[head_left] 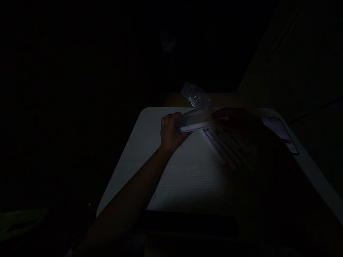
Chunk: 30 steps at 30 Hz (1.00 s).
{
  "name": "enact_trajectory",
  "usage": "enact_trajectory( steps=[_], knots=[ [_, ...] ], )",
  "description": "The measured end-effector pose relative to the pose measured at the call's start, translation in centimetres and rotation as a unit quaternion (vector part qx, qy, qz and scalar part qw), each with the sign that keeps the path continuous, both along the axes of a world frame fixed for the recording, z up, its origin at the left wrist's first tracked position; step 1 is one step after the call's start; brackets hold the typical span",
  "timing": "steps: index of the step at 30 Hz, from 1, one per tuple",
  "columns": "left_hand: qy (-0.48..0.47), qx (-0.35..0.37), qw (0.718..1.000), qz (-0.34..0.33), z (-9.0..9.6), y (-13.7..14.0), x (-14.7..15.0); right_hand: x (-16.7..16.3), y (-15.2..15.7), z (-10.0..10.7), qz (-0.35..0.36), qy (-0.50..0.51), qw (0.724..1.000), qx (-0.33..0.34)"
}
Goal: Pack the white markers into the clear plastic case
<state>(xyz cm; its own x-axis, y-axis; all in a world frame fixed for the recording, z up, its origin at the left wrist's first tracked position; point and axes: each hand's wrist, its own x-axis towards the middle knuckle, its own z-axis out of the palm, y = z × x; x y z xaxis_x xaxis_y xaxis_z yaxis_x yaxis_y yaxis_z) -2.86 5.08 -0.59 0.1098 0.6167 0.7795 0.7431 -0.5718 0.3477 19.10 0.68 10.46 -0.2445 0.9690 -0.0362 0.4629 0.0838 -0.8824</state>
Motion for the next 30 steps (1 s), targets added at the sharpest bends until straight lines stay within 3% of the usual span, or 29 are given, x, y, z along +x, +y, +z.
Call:
enact_trajectory(
  steps=[11,30],
  knots=[
    [0.0,-0.006,1.0,-0.004,0.01,0.09,-0.05,-0.18,-0.1,-0.1,0.024,-0.044,0.999,-0.003],
    [0.008,-0.026,1.0,0.004,-0.04,0.19,-0.22,-0.16,-0.15,-0.24,0.094,-0.034,0.995,0.026]
  ],
)
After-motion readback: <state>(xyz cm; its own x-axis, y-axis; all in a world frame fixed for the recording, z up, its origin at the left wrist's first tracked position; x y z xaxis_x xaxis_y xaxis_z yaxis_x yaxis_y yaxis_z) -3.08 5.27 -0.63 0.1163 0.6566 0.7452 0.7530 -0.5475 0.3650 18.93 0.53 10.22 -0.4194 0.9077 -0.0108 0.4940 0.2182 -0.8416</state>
